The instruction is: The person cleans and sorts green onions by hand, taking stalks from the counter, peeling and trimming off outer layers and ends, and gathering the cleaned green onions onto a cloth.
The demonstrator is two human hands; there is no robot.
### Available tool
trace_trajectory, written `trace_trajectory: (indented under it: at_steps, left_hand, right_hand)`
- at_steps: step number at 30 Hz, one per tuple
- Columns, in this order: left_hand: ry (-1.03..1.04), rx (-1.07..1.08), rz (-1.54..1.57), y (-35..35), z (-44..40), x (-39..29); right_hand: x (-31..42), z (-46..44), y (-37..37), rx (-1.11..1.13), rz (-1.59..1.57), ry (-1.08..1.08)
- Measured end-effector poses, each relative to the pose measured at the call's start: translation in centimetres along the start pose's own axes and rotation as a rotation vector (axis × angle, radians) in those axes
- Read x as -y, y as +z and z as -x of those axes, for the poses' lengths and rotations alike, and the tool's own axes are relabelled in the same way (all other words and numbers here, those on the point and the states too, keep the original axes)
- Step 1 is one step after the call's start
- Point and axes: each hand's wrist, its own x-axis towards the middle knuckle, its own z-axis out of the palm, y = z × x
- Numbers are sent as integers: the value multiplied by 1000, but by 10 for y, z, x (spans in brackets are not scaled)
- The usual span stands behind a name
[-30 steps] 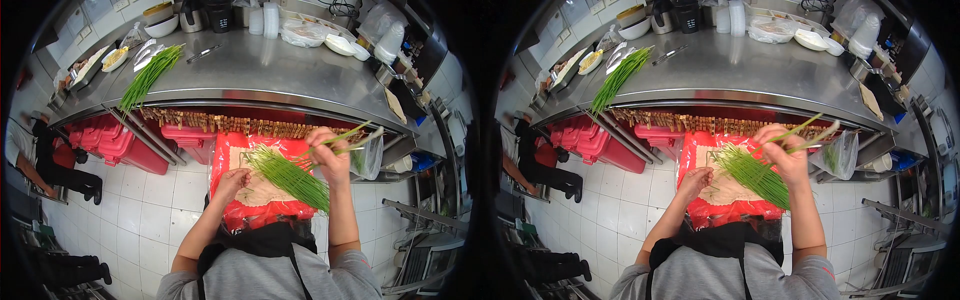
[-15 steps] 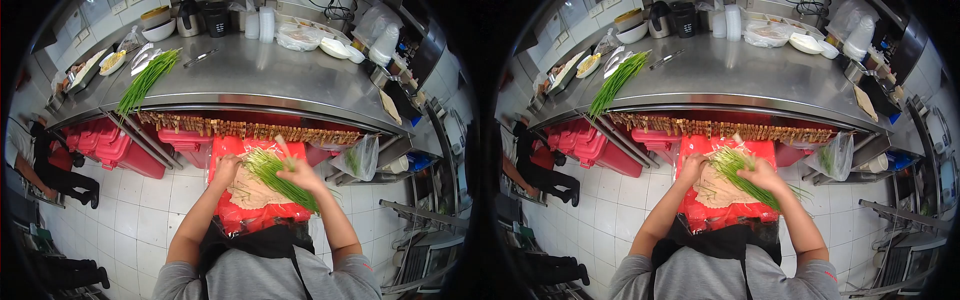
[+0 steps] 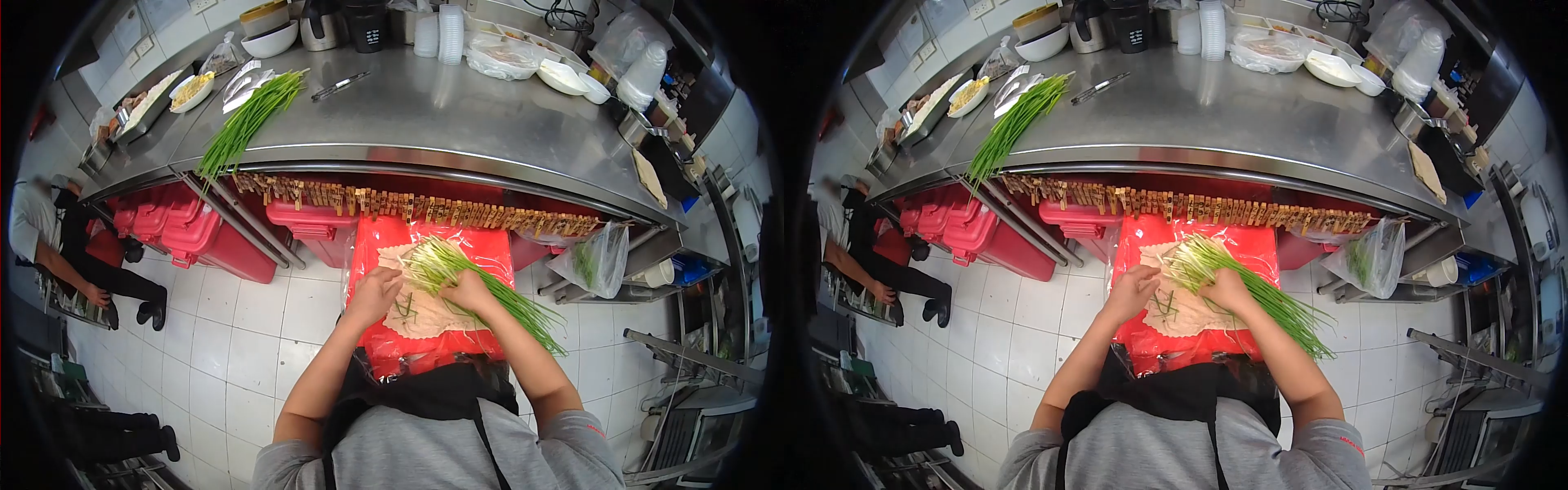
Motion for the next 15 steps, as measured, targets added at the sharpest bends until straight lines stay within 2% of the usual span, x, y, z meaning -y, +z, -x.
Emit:
trace_trajectory:
  at_steps: [2,4,7,13,15]
  left_hand:
    - [-107,-35,271,11,-10,5]
    - [-201,-64,563,24,-20,8]
    - [-339,129,944,11,-20,-17]
    - [-219,181,1055,-6,-13,-40]
    - [-186,140,939,0,-13,-33]
  right_hand:
    - [10,10,-20,37,-204,23]
    - [17,16,-29,55,-244,17]
    - [20,18,-31,47,-296,-42]
    - [27,19,-31,76,-345,-77]
    - [26,18,-29,73,-258,-73]
